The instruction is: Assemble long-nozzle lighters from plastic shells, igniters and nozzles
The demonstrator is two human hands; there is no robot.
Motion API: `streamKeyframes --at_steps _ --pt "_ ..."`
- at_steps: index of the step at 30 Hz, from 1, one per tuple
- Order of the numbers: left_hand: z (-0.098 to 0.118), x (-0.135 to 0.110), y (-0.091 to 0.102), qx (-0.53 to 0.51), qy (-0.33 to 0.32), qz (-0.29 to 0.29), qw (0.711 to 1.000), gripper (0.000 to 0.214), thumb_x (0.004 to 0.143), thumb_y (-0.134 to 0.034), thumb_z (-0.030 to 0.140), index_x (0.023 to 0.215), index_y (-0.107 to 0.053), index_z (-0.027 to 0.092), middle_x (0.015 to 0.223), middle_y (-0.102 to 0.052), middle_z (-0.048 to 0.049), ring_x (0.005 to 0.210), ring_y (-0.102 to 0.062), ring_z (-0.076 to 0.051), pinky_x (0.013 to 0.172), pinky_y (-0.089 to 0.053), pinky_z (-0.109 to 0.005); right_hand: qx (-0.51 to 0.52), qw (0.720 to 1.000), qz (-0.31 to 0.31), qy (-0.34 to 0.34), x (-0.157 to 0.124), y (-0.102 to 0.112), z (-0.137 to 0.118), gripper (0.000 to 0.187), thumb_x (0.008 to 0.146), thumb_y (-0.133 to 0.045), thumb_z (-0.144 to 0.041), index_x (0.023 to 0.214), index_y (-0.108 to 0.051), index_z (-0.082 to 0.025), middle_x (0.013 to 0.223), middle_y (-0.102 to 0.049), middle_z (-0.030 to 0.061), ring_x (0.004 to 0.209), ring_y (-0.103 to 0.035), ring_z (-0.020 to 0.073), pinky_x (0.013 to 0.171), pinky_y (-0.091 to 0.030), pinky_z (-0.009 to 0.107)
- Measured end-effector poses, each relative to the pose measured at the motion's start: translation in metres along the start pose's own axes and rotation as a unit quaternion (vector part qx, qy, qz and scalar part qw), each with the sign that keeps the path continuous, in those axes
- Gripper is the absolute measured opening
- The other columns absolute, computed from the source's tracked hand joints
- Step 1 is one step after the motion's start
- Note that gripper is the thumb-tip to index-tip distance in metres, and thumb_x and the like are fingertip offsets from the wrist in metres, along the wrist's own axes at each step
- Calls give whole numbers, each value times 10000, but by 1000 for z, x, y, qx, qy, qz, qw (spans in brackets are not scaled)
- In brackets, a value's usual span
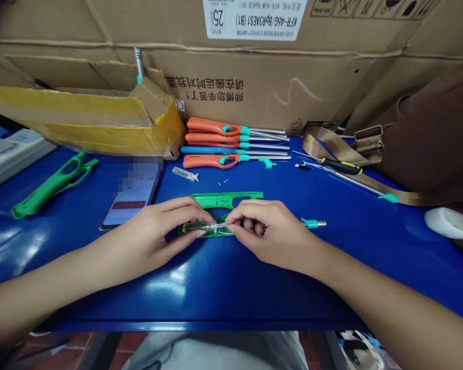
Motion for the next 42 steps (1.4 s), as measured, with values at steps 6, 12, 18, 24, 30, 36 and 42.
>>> streamKeyframes --at_steps 6,12,18,24,30,36,42 --pt "0 1 0 -5 1 3 1000 196 1000 -560 138 1153 -670 189 1114 -650 -42 1044 -637 -167 932 -526 -308 1 1000 -5 2 0 1 -2 114 916 -616 -185 897 -728 -184 789 -680 12 592 -552 87 504 -445 200" --pt "0 0 0 -5 5 -5 1000 194 1000 -559 139 1154 -667 187 1108 -648 -40 1040 -636 -167 930 -522 -304 -4 1000 1 13 0 0 1 111 918 -621 -160 906 -729 -182 764 -654 -3 582 -539 75 494 -427 186" --pt "-1 1 0 -4 5 -8 1000 202 998 -558 131 1161 -663 189 1113 -645 -38 1045 -630 -165 934 -519 -303 -11 1000 2 21 -1 0 0 111 916 -622 -153 914 -730 -175 772 -665 2 587 -547 75 502 -433 187" --pt "-1 0 0 -1 3 -10 1000 210 1000 -556 135 1172 -664 188 1116 -644 -44 1042 -635 -170 928 -526 -310 -17 999 0 31 -1 0 0 116 919 -620 -145 908 -732 -169 791 -677 9 601 -554 76 516 -443 188" --pt "0 0 -1 -1 -1 -11 1000 206 1012 -547 153 1178 -665 185 1114 -641 -46 1031 -634 -166 925 -526 -304 -22 999 2 44 -2 0 2 114 918 -624 -137 917 -734 -165 795 -680 12 606 -558 75 522 -445 188" --pt "0 0 -2 7 -13 -4 1000 211 1013 -547 155 1183 -670 179 1098 -651 -46 1030 -636 -168 928 -525 -299 -24 998 4 55 -1 -2 2 120 924 -612 -131 901 -727 -160 770 -664 6 594 -542 72 523 -439 190" --pt "1 0 -2 8 -20 -1 1000 216 1011 -551 148 1186 -675 172 1087 -658 -48 1023 -640 -167 923 -531 -298 -21 998 2 54 -2 -3 1 124 926 -609 -130 900 -729 -152 776 -667 12 591 -536 71 515 -429 190"
Point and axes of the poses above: each hand's wrist, its own x-axis towards the middle knuckle, its own y-axis out of the back of the hand, z = x × y, the point moved 1 cm from there along x, towards the middle knuckle
